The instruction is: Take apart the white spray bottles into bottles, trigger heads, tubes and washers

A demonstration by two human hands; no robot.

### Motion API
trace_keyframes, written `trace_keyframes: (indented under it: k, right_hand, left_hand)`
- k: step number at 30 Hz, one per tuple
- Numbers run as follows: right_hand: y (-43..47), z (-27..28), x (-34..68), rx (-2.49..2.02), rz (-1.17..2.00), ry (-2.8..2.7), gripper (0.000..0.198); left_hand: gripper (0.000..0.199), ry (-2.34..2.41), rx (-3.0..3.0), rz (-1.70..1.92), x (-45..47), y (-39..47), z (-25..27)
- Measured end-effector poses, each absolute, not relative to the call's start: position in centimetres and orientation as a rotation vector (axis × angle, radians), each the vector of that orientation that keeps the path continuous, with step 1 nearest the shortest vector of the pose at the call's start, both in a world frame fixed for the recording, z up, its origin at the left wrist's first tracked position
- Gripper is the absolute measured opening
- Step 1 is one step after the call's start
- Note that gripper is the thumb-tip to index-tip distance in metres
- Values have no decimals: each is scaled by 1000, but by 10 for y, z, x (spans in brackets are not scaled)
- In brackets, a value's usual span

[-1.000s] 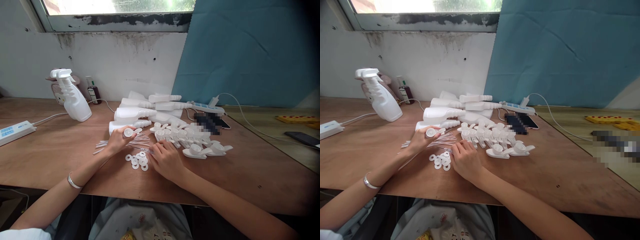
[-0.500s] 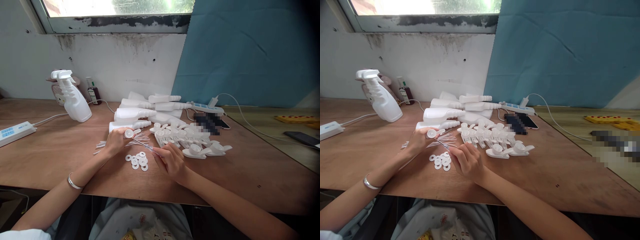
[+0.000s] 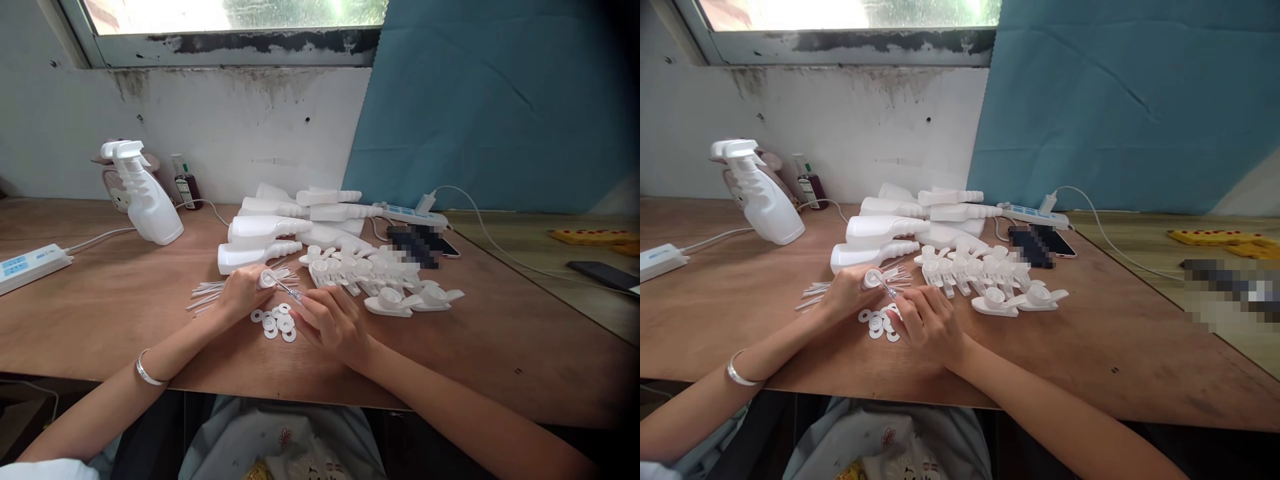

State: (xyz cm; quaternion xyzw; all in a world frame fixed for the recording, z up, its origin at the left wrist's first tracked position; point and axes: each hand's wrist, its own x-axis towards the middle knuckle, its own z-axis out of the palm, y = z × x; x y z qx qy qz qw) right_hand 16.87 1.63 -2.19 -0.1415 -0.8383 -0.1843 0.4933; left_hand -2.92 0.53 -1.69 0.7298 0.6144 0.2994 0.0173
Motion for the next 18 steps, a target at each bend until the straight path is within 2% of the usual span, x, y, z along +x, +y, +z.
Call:
trace_keyframes:
  k: [8,12,18]
  right_hand:
    - [20,-26,171,-78,-300,-1991,28]
    - [22,-24,174,-13,-162,-1908,32]
    - [28,-10,179,-37,146,-1912,27]
  left_hand:
    - [19,1601,2399,936,-26,2,-14]
    - [20,1421,2442,976,-27,1,-12]
    - [23,1226,2602,817,-31,2,-10]
